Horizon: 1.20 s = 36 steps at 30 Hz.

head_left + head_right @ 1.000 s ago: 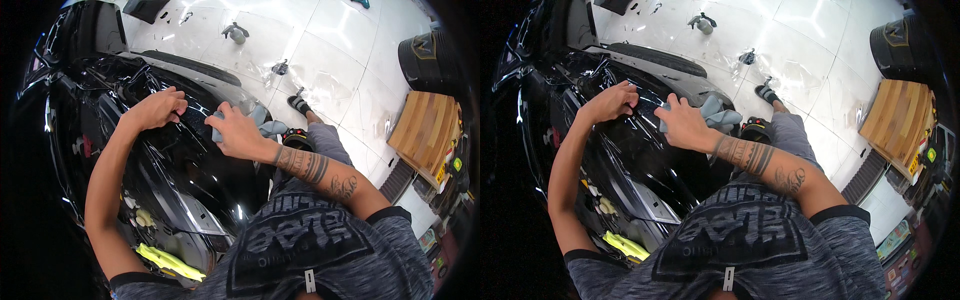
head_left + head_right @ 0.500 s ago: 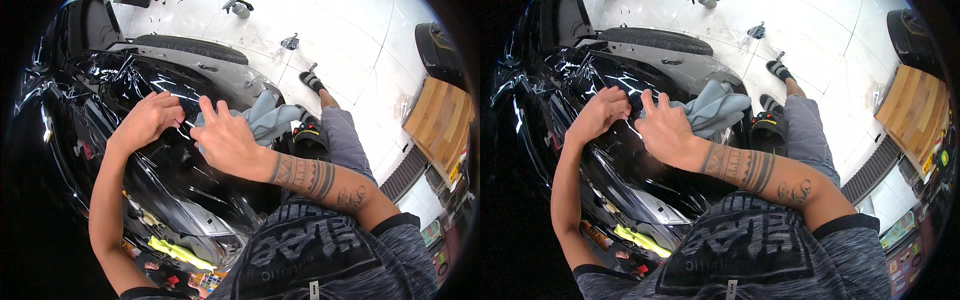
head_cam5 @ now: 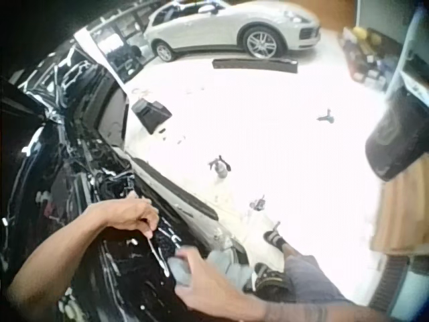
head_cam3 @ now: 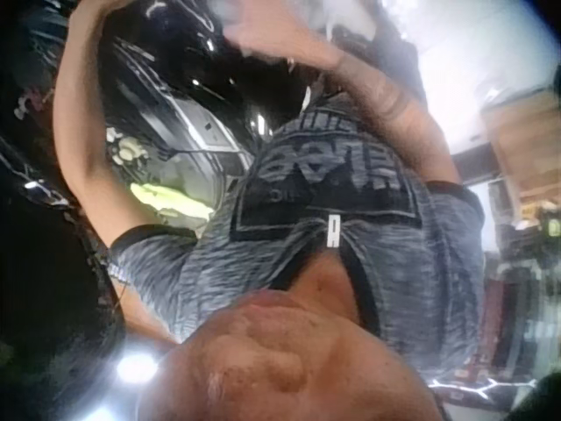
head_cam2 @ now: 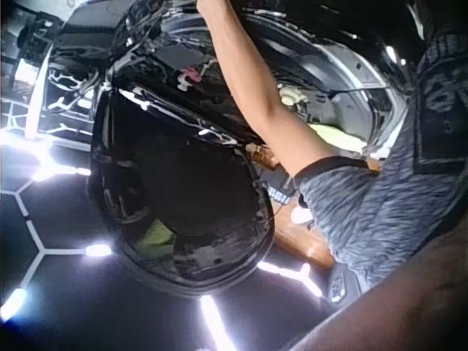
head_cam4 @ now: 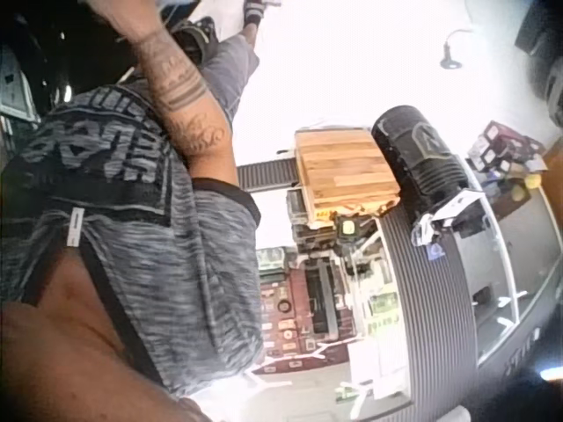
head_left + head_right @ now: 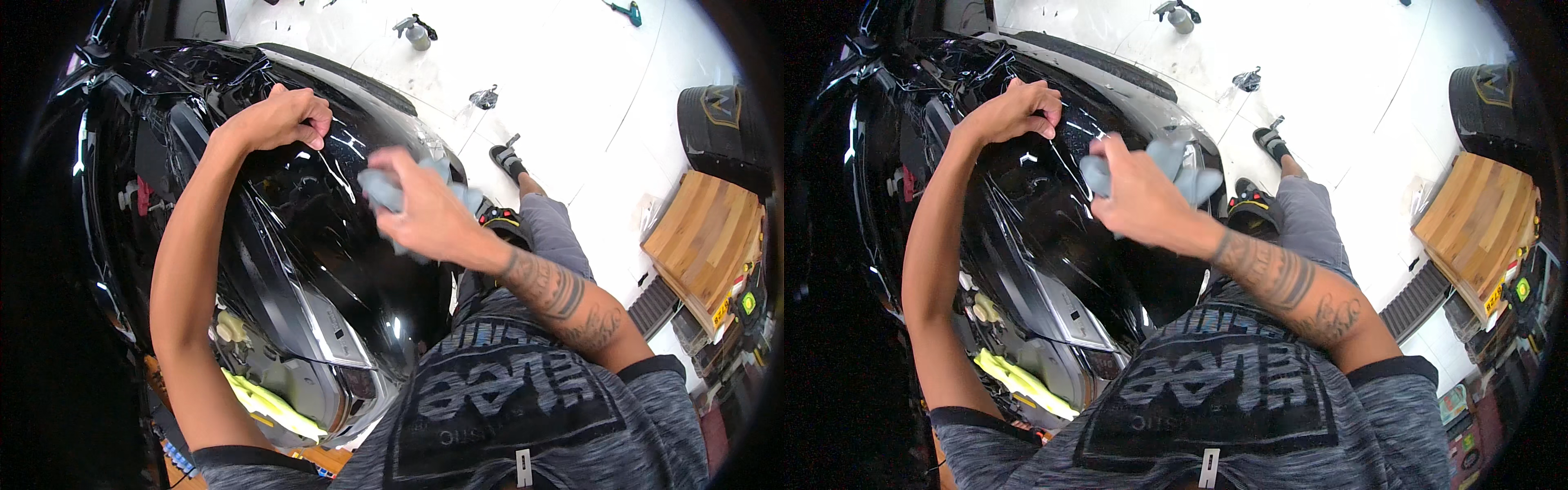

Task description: The person applies a transparent protective film to the front bumper of a black car. They use a gray cloth to smooth the film and remove air bubbles, working methodically across the surface.

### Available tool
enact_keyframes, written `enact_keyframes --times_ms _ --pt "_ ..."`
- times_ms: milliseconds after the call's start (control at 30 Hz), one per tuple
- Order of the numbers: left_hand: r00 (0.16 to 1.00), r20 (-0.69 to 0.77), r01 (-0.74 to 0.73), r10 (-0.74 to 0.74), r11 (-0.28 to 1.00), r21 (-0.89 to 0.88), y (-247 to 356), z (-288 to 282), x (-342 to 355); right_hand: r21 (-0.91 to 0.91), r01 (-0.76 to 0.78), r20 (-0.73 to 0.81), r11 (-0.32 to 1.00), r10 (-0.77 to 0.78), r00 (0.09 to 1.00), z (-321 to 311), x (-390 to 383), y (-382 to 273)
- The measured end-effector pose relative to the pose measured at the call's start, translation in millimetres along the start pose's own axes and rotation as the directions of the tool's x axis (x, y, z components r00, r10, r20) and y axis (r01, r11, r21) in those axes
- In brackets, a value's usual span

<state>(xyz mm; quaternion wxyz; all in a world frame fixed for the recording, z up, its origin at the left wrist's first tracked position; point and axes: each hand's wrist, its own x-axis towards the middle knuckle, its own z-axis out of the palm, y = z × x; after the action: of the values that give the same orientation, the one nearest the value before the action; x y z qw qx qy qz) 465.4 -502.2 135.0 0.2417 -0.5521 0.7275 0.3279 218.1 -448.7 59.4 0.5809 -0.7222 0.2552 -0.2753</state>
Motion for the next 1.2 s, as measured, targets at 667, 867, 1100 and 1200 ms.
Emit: enact_keyframes --times_ms 667,867,1100,1200 --pt "0.605 -0.756 0.339 -0.249 0.940 -0.038 43.1 -0.5 -51.9 0.206 -0.327 -0.081 0.922 0.349 0.934 54.2 -12.8 -8.5" --pt "0.275 -0.623 0.579 -0.732 0.643 -0.501 140.7 73.8 -140.2 0.210 -0.301 -0.025 0.930 0.313 0.950 56.2 -7.7 -3.9" --pt "-0.251 -0.588 0.663 -0.769 0.305 -0.683 176.7 97.2 -54.1 0.200 -0.345 0.233 0.917 0.297 0.926 45.2 12.1 -5.0" --pt "-0.380 -0.482 0.648 -0.790 0.145 -0.748 174.2 88.9 -41.7 0.187 -0.397 0.358 0.899 0.314 0.879 34.3 20.8 0.1"
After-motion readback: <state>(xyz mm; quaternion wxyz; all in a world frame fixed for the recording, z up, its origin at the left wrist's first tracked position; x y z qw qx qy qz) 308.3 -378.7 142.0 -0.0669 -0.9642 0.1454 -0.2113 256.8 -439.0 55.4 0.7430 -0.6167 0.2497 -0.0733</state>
